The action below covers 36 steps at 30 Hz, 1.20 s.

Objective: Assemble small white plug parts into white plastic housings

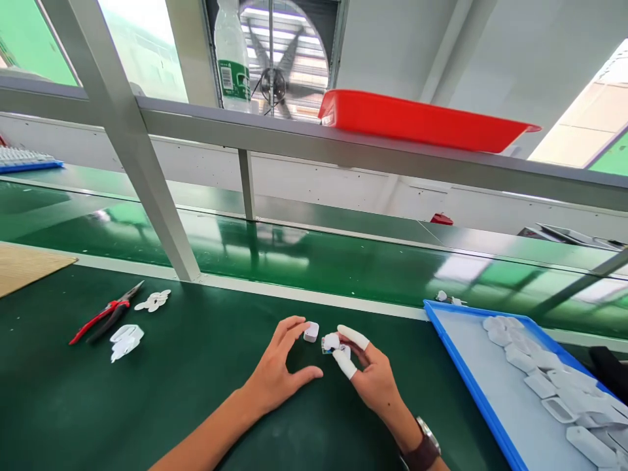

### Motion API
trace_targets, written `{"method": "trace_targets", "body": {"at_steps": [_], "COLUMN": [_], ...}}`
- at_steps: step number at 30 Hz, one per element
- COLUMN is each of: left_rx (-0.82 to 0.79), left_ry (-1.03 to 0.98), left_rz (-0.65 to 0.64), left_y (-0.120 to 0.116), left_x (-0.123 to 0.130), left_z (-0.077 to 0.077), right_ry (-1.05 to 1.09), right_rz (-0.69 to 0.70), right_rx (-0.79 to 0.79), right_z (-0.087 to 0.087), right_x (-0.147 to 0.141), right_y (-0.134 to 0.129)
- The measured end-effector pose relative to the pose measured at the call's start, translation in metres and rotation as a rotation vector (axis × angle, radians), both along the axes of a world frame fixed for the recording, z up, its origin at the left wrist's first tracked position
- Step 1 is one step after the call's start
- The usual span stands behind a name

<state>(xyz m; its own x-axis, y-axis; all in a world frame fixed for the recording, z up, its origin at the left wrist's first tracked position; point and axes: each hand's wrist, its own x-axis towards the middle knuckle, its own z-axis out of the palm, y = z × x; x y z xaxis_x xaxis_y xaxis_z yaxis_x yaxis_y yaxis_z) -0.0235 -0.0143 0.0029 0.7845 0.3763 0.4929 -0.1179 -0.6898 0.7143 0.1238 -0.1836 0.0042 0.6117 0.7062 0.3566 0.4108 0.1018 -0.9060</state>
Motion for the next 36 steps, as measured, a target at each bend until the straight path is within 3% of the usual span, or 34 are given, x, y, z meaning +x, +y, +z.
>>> {"method": "trace_targets", "body": {"at_steps": [4, 8, 13, 20, 25, 27, 31, 36], "left_rx": [0.138, 0.151, 0.016, -0.353, -1.064, -1.274, -1.438, -1.488], "left_ry": [0.162, 0.235, 0.15, 0.056, 0.018, 0.01, 0.039, 0.074], "left_rz": [0.125, 0.058, -0.025, -0.154, -0.301, -0.305, -0.285, -0.329], "left_y": [0.012, 0.014, 0.005, -0.006, -0.006, -0.006, -0.006, -0.007], "left_x": [0.014, 0.026, 0.015, -0.002, -0.001, 0.001, 0.003, 0.002], "left_z": [-0.01, -0.014, -0.004, 0.015, 0.028, 0.031, 0.031, 0.03], "right_ry": [0.023, -0.28, -0.559, -0.633, -0.65, -0.646, -0.632, -0.701], "right_rz": [-0.069, -0.062, -0.034, -0.042, -0.059, -0.052, -0.047, -0.051], "right_rx": [0.019, 0.034, 0.112, 0.187, 0.208, 0.227, 0.252, 0.257], "right_z": [-0.005, 0.002, 0.014, 0.02, 0.02, 0.018, 0.013, 0.009], "right_x": [0.008, 0.004, -0.001, -0.003, -0.008, -0.01, -0.014, -0.018], "right_y": [0.001, 0.001, -0.002, -0.004, -0.005, -0.004, -0.004, -0.006]}}
